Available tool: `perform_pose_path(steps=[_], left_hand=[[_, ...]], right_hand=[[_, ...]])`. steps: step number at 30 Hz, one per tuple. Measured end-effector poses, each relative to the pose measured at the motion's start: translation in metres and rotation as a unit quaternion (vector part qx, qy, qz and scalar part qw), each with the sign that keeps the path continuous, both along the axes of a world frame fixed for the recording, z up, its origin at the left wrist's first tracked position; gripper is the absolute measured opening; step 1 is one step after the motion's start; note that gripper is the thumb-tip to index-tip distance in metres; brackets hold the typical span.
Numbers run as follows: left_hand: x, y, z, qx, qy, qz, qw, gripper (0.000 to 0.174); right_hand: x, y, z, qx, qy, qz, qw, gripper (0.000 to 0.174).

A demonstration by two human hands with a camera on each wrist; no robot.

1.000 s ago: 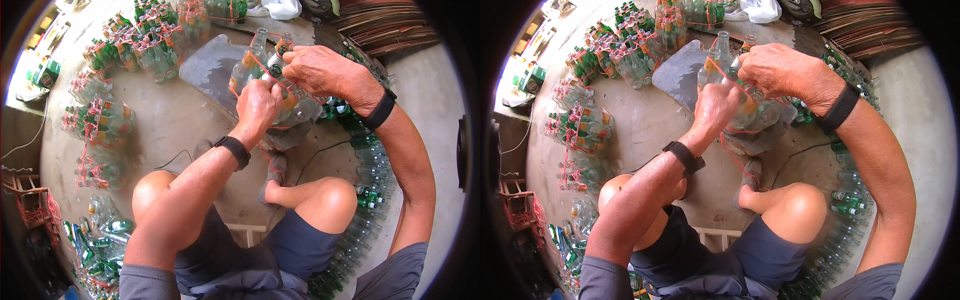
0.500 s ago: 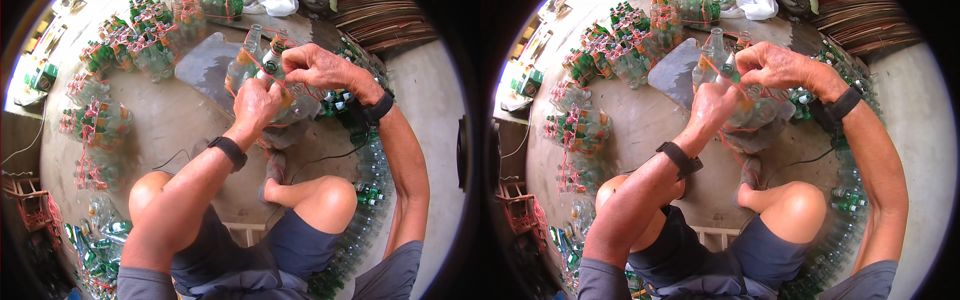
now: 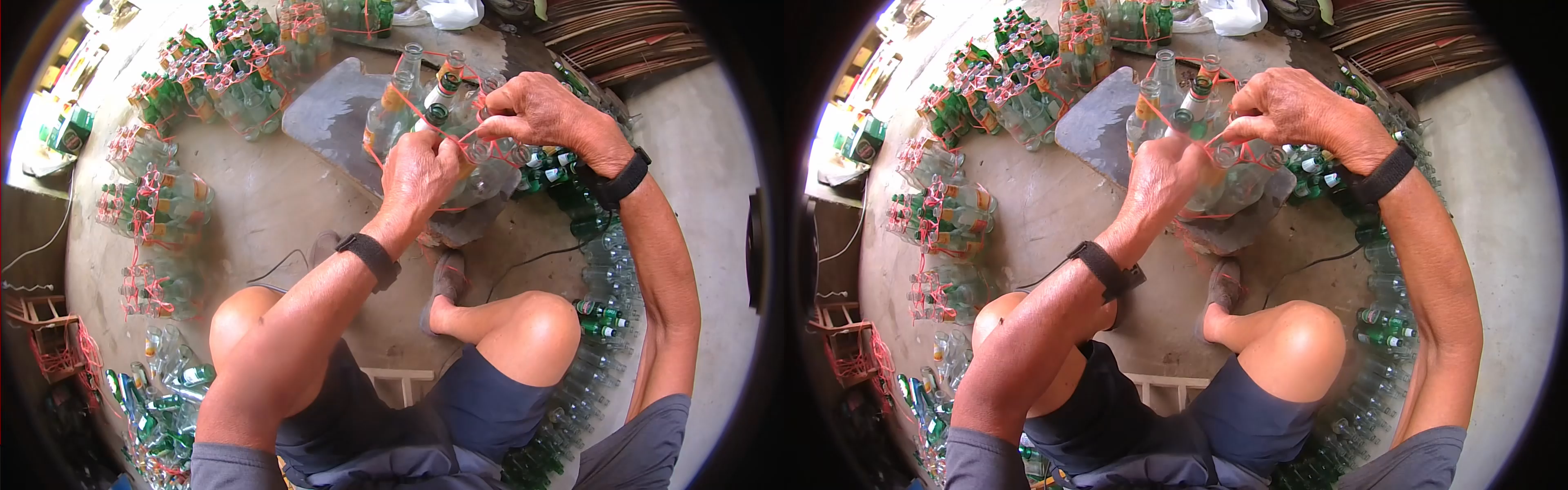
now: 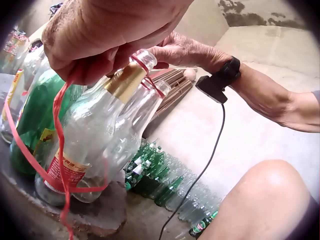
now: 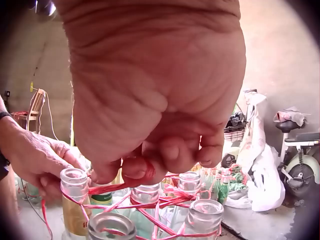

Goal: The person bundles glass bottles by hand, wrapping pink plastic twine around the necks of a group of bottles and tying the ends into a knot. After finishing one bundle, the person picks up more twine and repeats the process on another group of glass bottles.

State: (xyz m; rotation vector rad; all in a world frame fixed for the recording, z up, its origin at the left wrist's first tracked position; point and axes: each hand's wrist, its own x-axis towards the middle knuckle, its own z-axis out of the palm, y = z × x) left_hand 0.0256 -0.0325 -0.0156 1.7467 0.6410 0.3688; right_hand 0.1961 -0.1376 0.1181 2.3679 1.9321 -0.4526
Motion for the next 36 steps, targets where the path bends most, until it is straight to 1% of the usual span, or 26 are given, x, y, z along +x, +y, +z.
perform_pose_path(steps=[2, 3, 5, 9, 11, 14, 17, 19, 21, 25, 27, 31, 33, 35, 36], left_hand=[[0.000, 0.000, 0.001, 0.005, -0.004, 0.002, 1.000, 0.040], [0.000, 0.000, 0.000, 0.004, -0.005, 0.002, 1.000, 0.040], [0.001, 0.000, -0.001, 0.008, -0.002, 0.002, 1.000, 0.040], [0.001, 0.000, 0.001, -0.012, -0.002, -0.004, 1.000, 0.040], [0.001, -0.001, 0.000, -0.010, 0.004, -0.005, 1.000, 0.040], [0.000, -0.003, 0.003, -0.027, 0.006, -0.012, 1.000, 0.039], [0.000, -0.004, 0.004, 0.009, 0.002, -0.006, 1.000, 0.038], [0.001, -0.005, 0.004, 0.008, 0.003, -0.006, 1.000, 0.038], [0.001, -0.005, 0.005, 0.007, 0.004, -0.007, 1.000, 0.037], [0.002, -0.006, 0.004, -0.017, 0.003, -0.012, 1.000, 0.035], [0.002, -0.008, 0.004, -0.018, 0.002, -0.006, 1.000, 0.035], [0.001, -0.010, 0.002, -0.005, 0.001, 0.001, 1.000, 0.034], [0.002, -0.010, 0.002, -0.001, -0.003, 0.005, 1.000, 0.034], [0.001, -0.010, 0.002, -0.004, 0.005, 0.000, 1.000, 0.033], [0.002, -0.010, 0.002, -0.003, 0.006, -0.001, 1.000, 0.033]], right_hand=[[0.005, -0.003, 0.000, 0.005, 0.010, -0.039, 0.999, 0.030], [0.009, -0.005, 0.000, 0.005, 0.009, -0.038, 0.999, 0.030], [0.016, -0.007, -0.001, 0.021, 0.075, -0.055, 0.995, 0.026], [0.018, -0.008, 0.000, 0.031, 0.062, -0.054, 0.996, 0.022], [0.021, -0.010, -0.003, 0.059, 0.085, -0.065, 0.993, 0.017], [0.018, -0.010, -0.010, 0.089, 0.065, -0.057, 0.992, 0.014], [0.024, -0.010, -0.022, 0.109, 0.073, -0.059, 0.990, 0.013], [0.026, -0.009, -0.027, 0.125, 0.078, -0.056, 0.988, 0.012], [0.029, -0.009, -0.029, 0.130, 0.114, -0.058, 0.983, 0.012], [0.034, -0.006, -0.033, 0.133, 0.112, -0.056, 0.983, 0.012], [0.037, -0.004, -0.035, 0.117, 0.182, -0.079, 0.973, 0.012], [0.045, 0.000, -0.038, 0.104, 0.213, -0.067, 0.969, 0.011], [0.048, 0.003, -0.033, 0.050, 0.230, -0.100, 0.967, 0.012], [0.051, 0.006, -0.033, 0.048, 0.242, -0.097, 0.964, 0.012], [0.052, 0.007, -0.033, 0.045, 0.226, -0.104, 0.968, 0.012]])
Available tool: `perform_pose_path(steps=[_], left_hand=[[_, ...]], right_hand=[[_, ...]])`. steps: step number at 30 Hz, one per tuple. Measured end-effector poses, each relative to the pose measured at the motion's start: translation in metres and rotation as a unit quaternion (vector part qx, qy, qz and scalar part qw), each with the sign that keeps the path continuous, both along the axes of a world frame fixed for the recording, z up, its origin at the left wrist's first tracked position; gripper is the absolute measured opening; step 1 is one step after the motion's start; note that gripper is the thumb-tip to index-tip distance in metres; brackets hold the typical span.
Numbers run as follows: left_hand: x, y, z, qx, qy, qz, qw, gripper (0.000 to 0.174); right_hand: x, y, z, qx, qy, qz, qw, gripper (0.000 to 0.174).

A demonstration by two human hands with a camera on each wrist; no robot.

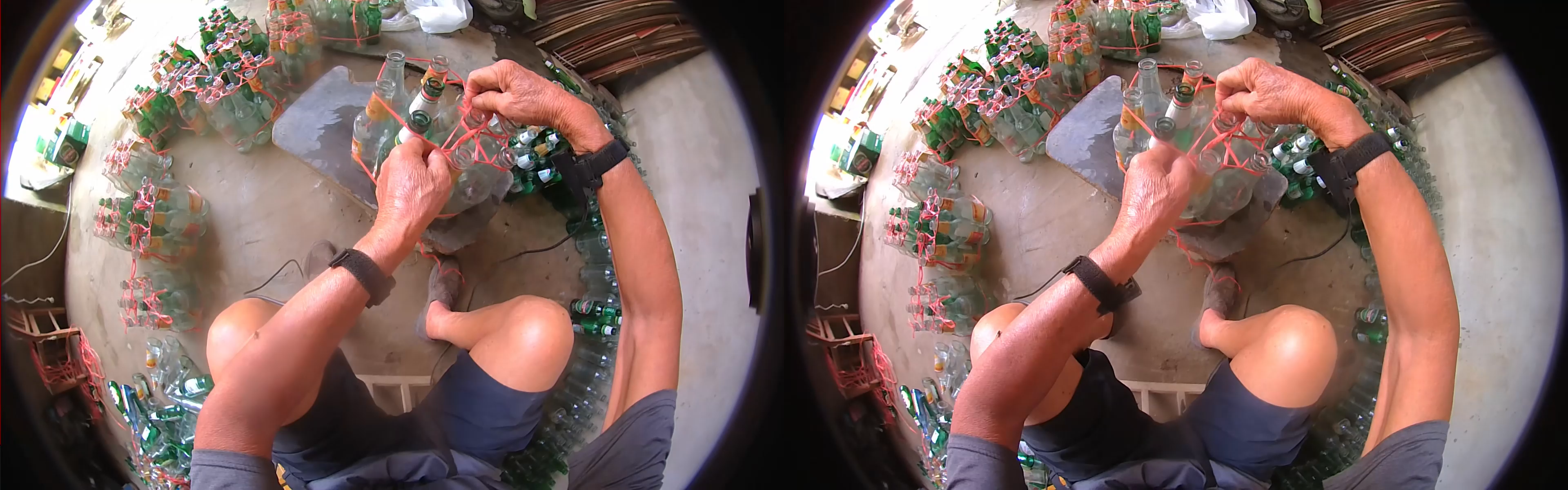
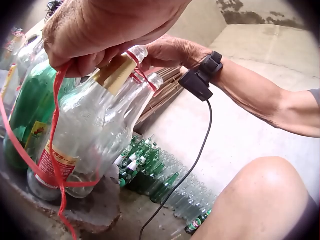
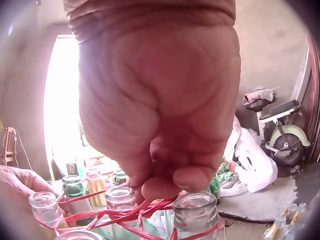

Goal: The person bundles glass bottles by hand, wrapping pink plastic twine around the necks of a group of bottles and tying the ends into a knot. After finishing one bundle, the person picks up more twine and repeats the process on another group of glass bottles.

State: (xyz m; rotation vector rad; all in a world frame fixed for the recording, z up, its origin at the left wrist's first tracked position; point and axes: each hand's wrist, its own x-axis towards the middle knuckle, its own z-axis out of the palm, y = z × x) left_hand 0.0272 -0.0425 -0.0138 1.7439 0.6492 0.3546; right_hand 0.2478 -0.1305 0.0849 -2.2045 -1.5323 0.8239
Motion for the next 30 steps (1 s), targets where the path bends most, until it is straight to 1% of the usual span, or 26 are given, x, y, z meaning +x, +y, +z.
perform_pose_path(steps=[1, 2, 3, 5, 9, 11, 12, 14, 15, 17, 18, 20, 23, 27, 28, 29, 30], left_hand=[[0.000, 0.000, -0.001, 0.006, 0.000, 0.003, 1.000, 0.033], [0.001, 0.000, -0.001, 0.013, -0.001, 0.007, 1.000, 0.032], [0.001, -0.001, -0.001, 0.013, 0.000, 0.007, 1.000, 0.032], [0.001, -0.002, 0.000, 0.019, 0.000, 0.014, 1.000, 0.033], [-0.001, 0.000, 0.000, 0.020, 0.006, 0.009, 1.000, 0.032], [-0.002, 0.002, 0.000, 0.022, 0.007, -0.003, 1.000, 0.032], [-0.003, 0.003, 0.001, 0.022, 0.007, -0.003, 1.000, 0.032], [-0.005, 0.006, 0.004, 0.030, 0.043, -0.015, 0.998, 0.032], [-0.005, 0.008, 0.003, 0.029, 0.043, -0.015, 0.999, 0.032], [-0.005, 0.012, 0.001, 0.030, 0.035, -0.019, 0.999, 0.030], [-0.006, 0.015, 0.004, 0.030, 0.035, -0.019, 0.999, 0.030], [-0.007, 0.021, 0.010, 0.074, 0.085, -0.036, 0.993, 0.028], [-0.010, 0.030, 0.016, 0.106, 0.083, -0.048, 0.990, 0.026], [-0.012, 0.038, 0.016, 0.103, 0.091, -0.070, 0.988, 0.026], [-0.012, 0.038, 0.010, 0.110, 0.064, -0.068, 0.989, 0.025], [-0.011, 0.038, 0.005, 0.118, 0.037, -0.067, 0.990, 0.028], [-0.011, 0.037, 0.005, 0.118, 0.037, -0.067, 0.990, 0.028]], right_hand=[[0.001, 0.002, 0.000, -0.006, -0.016, -0.006, 1.000, 0.011], [0.001, 0.003, 0.000, 0.012, -0.032, 0.024, 0.999, 0.010], [0.002, 0.004, -0.002, 0.013, -0.032, 0.023, 0.999, 0.010], [0.002, 0.004, -0.006, 0.042, -0.068, 0.049, 0.996, 0.008], [-0.001, 0.000, -0.011, 0.063, -0.103, 0.051, 0.991, 0.007], [-0.004, -0.001, -0.012, 0.087, -0.151, 0.043, 0.984, 0.008], [-0.006, 0.000, -0.010, 0.087, -0.151, 0.043, 0.984, 0.008], [-0.008, 0.003, -0.004, 0.048, -0.177, 0.048, 0.982, 0.009], [-0.009, 0.005, -0.003, 0.047, -0.178, 0.048, 0.982, 0.009], [-0.011, 0.009, -0.001, -0.007, -0.187, 0.020, 0.982, 0.012], [-0.010, 0.009, -0.001, -0.007, -0.187, 0.021, 0.982, 0.012], [-0.010, 0.010, -0.002, 0.002, -0.235, 0.063, 0.970, 0.014], [-0.009, 0.009, 0.000, 0.006, -0.210, 0.061, 0.976, 0.015], [-0.003, 0.013, -0.003, -0.025, -0.177, 0.053, 0.982, 0.019], [-0.004, 0.015, -0.002, -0.048, -0.181, 0.031, 0.982, 0.020], [-0.005, 0.017, -0.001, -0.072, -0.185, 0.009, 0.980, 0.021], [-0.011, 0.020, 0.006, -0.072, -0.185, 0.009, 0.980, 0.021]])
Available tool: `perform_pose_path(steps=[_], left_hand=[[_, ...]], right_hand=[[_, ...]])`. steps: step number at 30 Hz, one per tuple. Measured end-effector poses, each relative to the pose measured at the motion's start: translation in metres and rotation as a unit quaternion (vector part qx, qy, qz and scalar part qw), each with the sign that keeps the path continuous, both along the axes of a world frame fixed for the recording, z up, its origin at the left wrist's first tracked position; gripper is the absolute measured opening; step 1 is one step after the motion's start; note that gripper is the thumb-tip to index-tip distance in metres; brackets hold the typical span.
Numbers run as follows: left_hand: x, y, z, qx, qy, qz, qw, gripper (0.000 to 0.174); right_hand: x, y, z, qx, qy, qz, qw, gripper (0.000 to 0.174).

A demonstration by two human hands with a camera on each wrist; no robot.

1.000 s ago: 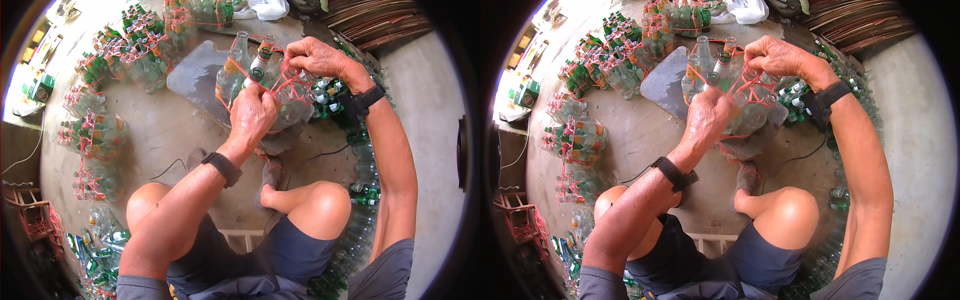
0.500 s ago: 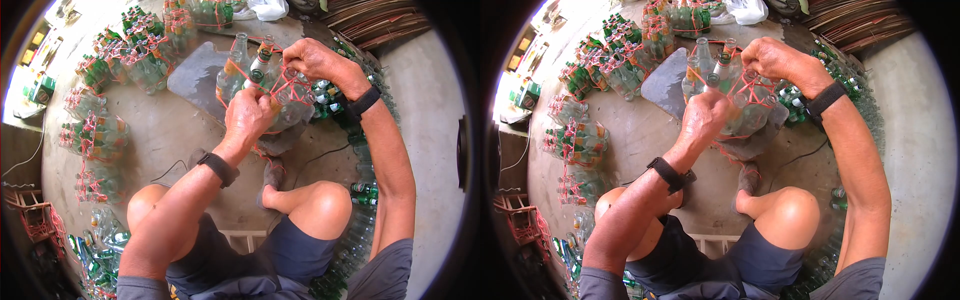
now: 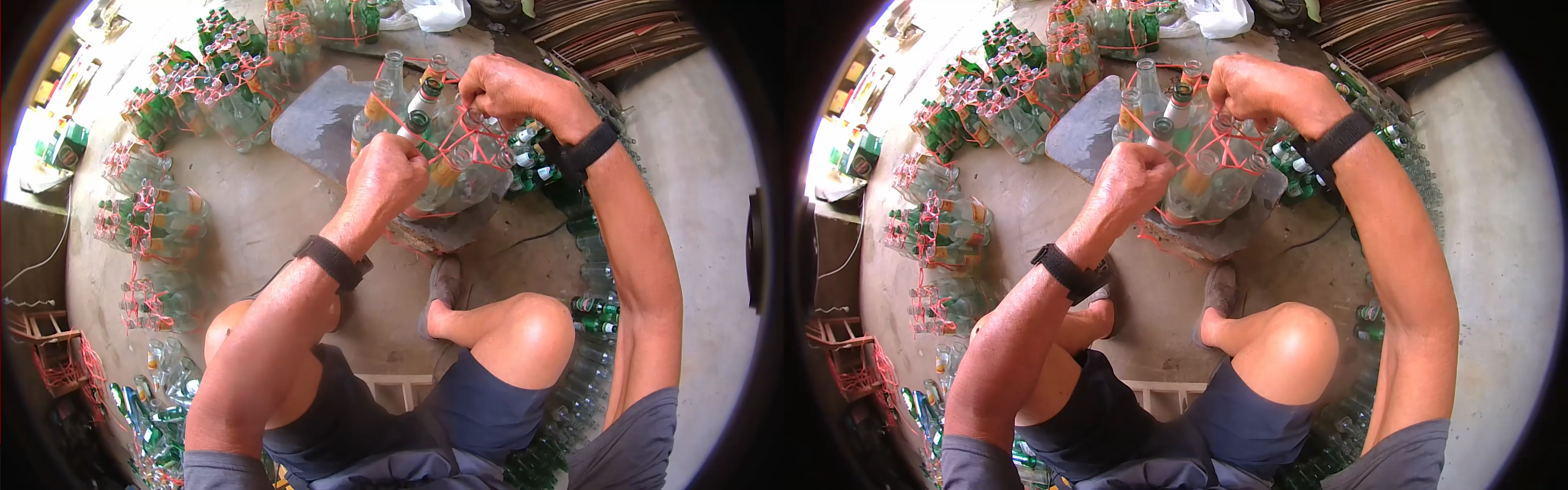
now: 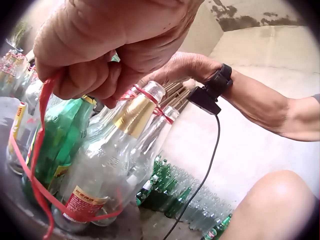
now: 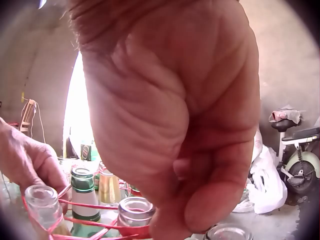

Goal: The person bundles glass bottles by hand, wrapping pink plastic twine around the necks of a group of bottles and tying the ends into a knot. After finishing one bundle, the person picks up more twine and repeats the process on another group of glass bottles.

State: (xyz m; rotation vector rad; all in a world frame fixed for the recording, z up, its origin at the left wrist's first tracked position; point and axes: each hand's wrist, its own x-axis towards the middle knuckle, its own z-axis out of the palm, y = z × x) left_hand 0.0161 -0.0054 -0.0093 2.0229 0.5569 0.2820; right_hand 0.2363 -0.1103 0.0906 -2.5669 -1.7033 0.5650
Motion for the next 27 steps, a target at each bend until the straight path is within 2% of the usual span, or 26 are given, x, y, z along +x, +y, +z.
perform_pose_path(steps=[2, 5, 12, 14, 18, 20, 21, 23, 25, 27], left_hand=[[0.000, -0.003, 0.001, 0.011, 0.006, 0.002, 1.000, 0.027], [-0.001, 0.000, -0.002, 0.035, 0.021, -0.009, 0.999, 0.027], [-0.004, 0.006, 0.004, 0.017, 0.019, -0.029, 0.999, 0.027], [-0.005, 0.008, 0.007, 0.035, 0.007, -0.037, 0.999, 0.027], [-0.006, 0.013, 0.008, 0.044, 0.006, -0.042, 0.998, 0.028], [-0.008, 0.015, 0.009, 0.044, -0.004, -0.039, 0.998, 0.027], [-0.009, 0.017, 0.010, 0.043, -0.005, -0.038, 0.998, 0.027], [-0.009, 0.020, 0.012, 0.041, -0.006, -0.066, 0.997, 0.028], [-0.009, 0.021, 0.010, 0.035, -0.016, -0.055, 0.998, 0.028], [-0.009, 0.023, 0.009, 0.030, -0.022, -0.048, 0.998, 0.029]], right_hand=[[-0.015, 0.006, 0.016, -0.031, 0.001, -0.036, 0.999, 0.022], [-0.015, 0.013, 0.014, -0.026, -0.058, 0.005, 0.998, 0.023], [-0.020, 0.013, 0.019, -0.052, -0.050, -0.018, 0.997, 0.019], [-0.019, 0.010, 0.015, -0.026, 0.007, -0.076, 0.997, 0.018], [-0.015, -0.004, 0.013, -0.018, 0.032, -0.063, 0.997, 0.021], [-0.004, -0.014, -0.001, 0.022, -0.042, 0.033, 0.998, 0.023], [-0.005, -0.020, -0.009, 0.022, -0.042, 0.035, 0.998, 0.023], [-0.021, -0.038, -0.023, 0.206, -0.100, 0.003, 0.973, 0.019], [-0.063, -0.047, -0.017, 0.243, -0.101, -0.013, 0.965, 0.025], [-0.100, -0.052, -0.017, 0.266, -0.093, -0.070, 0.957, 0.039]])
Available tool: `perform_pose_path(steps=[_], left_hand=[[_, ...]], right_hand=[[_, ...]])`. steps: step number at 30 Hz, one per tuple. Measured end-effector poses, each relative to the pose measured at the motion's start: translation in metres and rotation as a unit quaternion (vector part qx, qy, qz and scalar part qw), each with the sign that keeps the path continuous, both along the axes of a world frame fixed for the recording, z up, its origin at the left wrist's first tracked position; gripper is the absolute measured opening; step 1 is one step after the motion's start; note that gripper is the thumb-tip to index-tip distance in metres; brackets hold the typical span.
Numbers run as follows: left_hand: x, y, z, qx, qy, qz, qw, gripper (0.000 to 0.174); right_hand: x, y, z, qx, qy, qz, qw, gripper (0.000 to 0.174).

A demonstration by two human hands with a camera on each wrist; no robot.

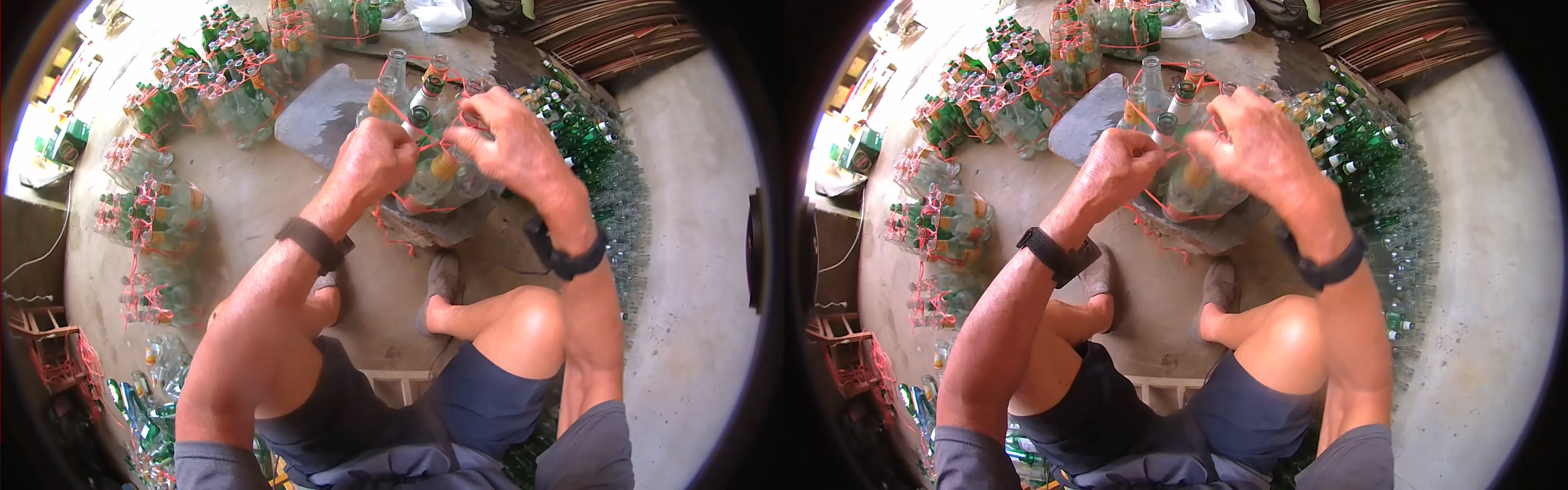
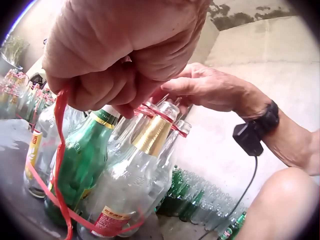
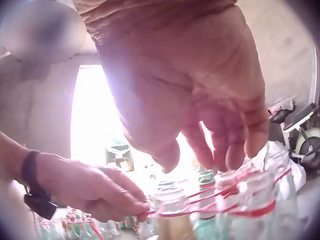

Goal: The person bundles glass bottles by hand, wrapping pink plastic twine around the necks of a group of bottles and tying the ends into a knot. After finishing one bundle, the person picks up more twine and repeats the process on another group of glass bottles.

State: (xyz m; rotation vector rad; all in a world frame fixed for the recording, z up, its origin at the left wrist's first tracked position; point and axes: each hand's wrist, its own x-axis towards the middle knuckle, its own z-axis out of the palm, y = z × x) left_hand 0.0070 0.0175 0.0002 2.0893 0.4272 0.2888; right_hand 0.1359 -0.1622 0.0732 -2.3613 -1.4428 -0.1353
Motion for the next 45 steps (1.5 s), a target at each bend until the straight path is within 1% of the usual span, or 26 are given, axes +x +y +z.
perform_pose_path(steps=[1, 3, 4, 6, 9, 12, 15, 17, 18, 20, 22, 24, 26, 30, 33, 35, 36, 38, 42, 44, 45], left_hand=[[0.000, 0.002, 0.001, -0.014, -0.007, -0.008, 1.000, 0.030], [0.000, 0.004, 0.000, -0.028, -0.012, -0.019, 0.999, 0.032], [-0.001, 0.003, -0.001, -0.043, -0.022, -0.018, 0.999, 0.033], [-0.003, 0.004, -0.001, -0.054, -0.034, -0.016, 0.998, 0.034], [-0.006, 0.004, -0.003, -0.033, -0.047, -0.022, 0.998, 0.033], [-0.008, 0.005, -0.005, -0.040, -0.066, -0.022, 0.997, 0.029], [-0.010, 0.005, -0.001, -0.009, -0.050, -0.027, 0.998, 0.025], [-0.010, 0.006, 0.000, 0.021, -0.066, -0.024, 0.997, 0.021], [-0.011, 0.006, 0.002, 0.022, -0.066, -0.024, 0.997, 0.021], [-0.014, 0.008, 0.006, 0.065, -0.061, -0.031, 0.996, 0.019], [-0.017, 0.008, 0.009, 0.069, -0.052, -0.032, 0.996, 0.018], [-0.017, 0.009, 0.010, 0.075, -0.045, -0.034, 0.996, 0.017], [-0.017, 0.009, 0.009, 0.084, -0.066, -0.037, 0.994, 0.016], [-0.016, 0.008, 0.017, 0.109, -0.066, -0.023, 0.992, 0.015], [-0.010, 0.008, 0.031, 0.147, -0.083, -0.027, 0.985, 0.015], [-0.004, 0.011, 0.040, 0.233, -0.099, -0.050, 0.966, 0.017], [0.000, 0.012, 0.041, 0.236, -0.098, -0.053, 0.965, 0.017], [0.010, 0.016, 0.045, 0.294, -0.124, -0.085, 0.944, 0.018], [0.021, 0.018, 0.054, 0.340, -0.115, -0.108, 0.927, 0.018], [0.029, 0.019, 0.056, 0.383, -0.140, -0.127, 0.904, 0.014], [0.033, 0.021, 0.056, 0.383, -0.139, -0.128, 0.904, 0.014]], right_hand=[[-0.014, 0.000, -0.004, 0.003, 0.001, -0.001, 1.000, 0.039], [-0.031, 0.000, -0.019, 0.020, -0.074, -0.038, 0.996, 0.050], [-0.030, -0.001, -0.023, 0.020, -0.073, -0.041, 0.996, 0.050], [-0.022, 0.001, -0.030, 0.061, -0.109, -0.049, 0.991, 0.054], [-0.021, 0.002, -0.036, 0.053, -0.099, -0.070, 0.991, 0.056], [-0.025, 0.005, -0.038, 0.063, -0.078, -0.090, 0.991, 0.055], [-0.024, 0.006, -0.042, 0.062, -0.103, -0.107, 0.987, 0.051], [-0.025, 0.007, -0.042, 0.049, -0.090, -0.113, 0.988, 0.050], [-0.025, 0.008, -0.042, 0.035, -0.079, -0.116, 0.990, 0.048], [-0.024, 0.008, -0.044, 0.045, -0.084, -0.111, 0.989, 0.047], [-0.023, 0.008, -0.046, 0.058, -0.089, -0.110, 0.988, 0.047], [-0.021, 0.009, -0.045, 0.048, -0.084, -0.109, 0.989, 0.046], [-0.023, 0.008, -0.044, 0.050, -0.080, -0.112, 0.989, 0.047], [-0.024, 0.009, -0.045, 0.067, -0.079, -0.121, 0.987, 0.048], [-0.026, 0.010, -0.047, 0.047, -0.078, -0.130, 0.987, 0.047], [-0.026, 0.010, -0.047, 0.057, -0.080, -0.131, 0.986, 0.045], [-0.026, 0.011, -0.048, 0.065, -0.082, -0.127, 0.986, 0.044], [-0.027, 0.011, -0.049, 0.068, -0.083, -0.127, 0.986, 0.042], [-0.028, 0.011, -0.047, 0.067, -0.077, -0.112, 0.988, 0.039], [-0.027, 0.011, -0.049, 0.080, -0.080, -0.108, 0.988, 0.039], [-0.027, 0.012, -0.050, 0.091, -0.084, -0.101, 0.987, 0.039]])
